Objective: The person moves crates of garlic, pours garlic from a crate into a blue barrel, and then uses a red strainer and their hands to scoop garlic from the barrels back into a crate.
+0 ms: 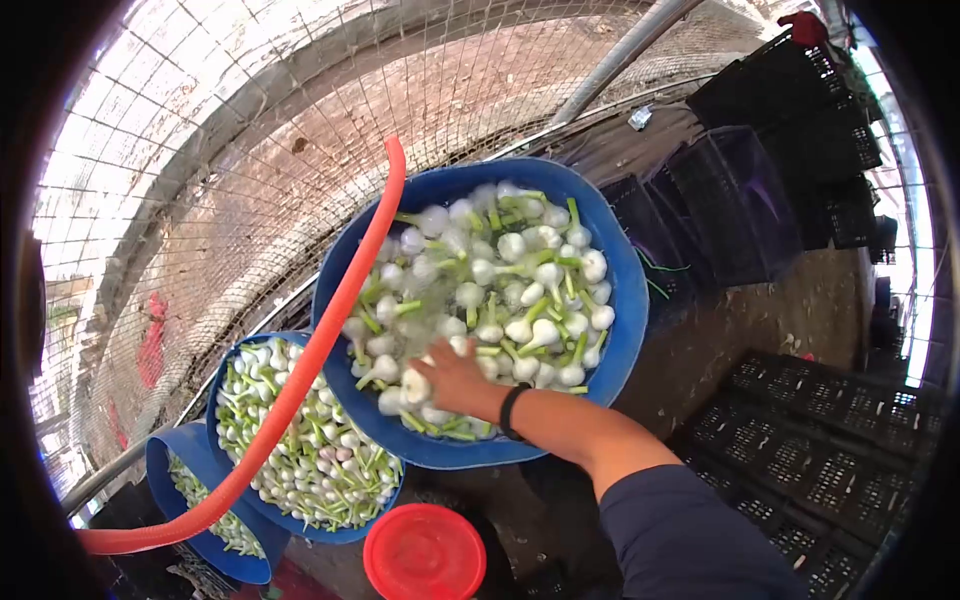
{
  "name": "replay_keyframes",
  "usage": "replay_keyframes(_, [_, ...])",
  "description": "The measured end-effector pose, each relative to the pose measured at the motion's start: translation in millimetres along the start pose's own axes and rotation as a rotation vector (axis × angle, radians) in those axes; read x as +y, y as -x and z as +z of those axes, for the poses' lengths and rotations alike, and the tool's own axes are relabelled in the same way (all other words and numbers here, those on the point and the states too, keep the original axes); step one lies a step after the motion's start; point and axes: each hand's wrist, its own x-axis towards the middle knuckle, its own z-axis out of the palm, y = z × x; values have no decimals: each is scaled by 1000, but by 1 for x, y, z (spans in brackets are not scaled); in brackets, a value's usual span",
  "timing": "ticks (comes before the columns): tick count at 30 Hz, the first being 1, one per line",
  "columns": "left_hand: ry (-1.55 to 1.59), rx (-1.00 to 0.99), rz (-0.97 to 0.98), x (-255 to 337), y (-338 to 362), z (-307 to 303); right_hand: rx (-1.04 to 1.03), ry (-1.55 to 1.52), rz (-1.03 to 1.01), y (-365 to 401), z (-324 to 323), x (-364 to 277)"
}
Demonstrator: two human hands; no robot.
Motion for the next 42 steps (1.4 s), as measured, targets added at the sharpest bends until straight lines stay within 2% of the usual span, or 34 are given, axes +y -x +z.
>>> replay_keyframes(2, [-19,-21,51,2,-1,-1,7,180,-146,35,-4,48])
replay_keyframes(4, [-19,-26,48,3,-3,2,85,250,-160,54,-8,93])
replay_keyframes(6, [-20,-28,43,0,-6,0,120,327,108,57,-17,130])
replay_keyframes(8, [-63,-41,73,-7,-13,-5,243,357,101,66,-25,187])
replay_keyframes(9, [-54,-39,74,-7,-13,-5,242,361,92,58,-40,185])
replay_keyframes(11, [-33,-24,18,-8,-9,-3,127,161,282,59,-70,181])
replay_keyframes(13, [-19,-23,17,-13,-11,-5,363,-220,381,15,-80,140])
replay_keyframes(15, [-8,-10,22,-16,-15,-9,393,-302,537,-46,-73,88])
replay_keyframes(16, [-1,5,32,-18,-16,-10,389,-304,538,-65,-69,54])
replay_keyframes(18, [-5,13,34,-19,-15,-12,306,-385,373,-76,-60,-19])
replay_keyframes(20, [-21,43,-19,-11,-7,-15,224,-224,330,-65,-34,-59])
replay_keyframes(22, [-15,36,-18,-14,-6,-20,151,-6,83,-30,-11,-48])
replay_keyframes(24, [3,20,-8,-19,-9,-21,86,37,-86,12,22,-14])
replay_keyframes(26, [25,0,51,-22,-11,-26,94,82,-97,47,24,22])
replay_keyframes(28, [-30,-3,66,-20,-9,-34,48,135,-109,81,37,94])
replay_keyframes(30, [-72,-14,90,-16,-14,-37,-130,198,63,111,9,136])
replay_keyframes(32, [-33,40,-20,-21,-16,-39,195,918,40,119,15,196])
replay_keyframes(35, [-45,18,29,-30,-25,-44,167,762,126,121,-46,188])
replay_keyframes(37, [-48,13,30,-30,-23,-44,235,211,445,114,-57,162])
replay_keyframes(38, [-53,7,41,-28,-23,-44,234,206,441,103,-42,153])
replay_keyframes(40, [-45,24,36,-30,-21,-46,325,7,660,75,12,134])
replay_keyframes(42, [-40,31,28,-33,-17,-47,408,-432,720,33,59,106])
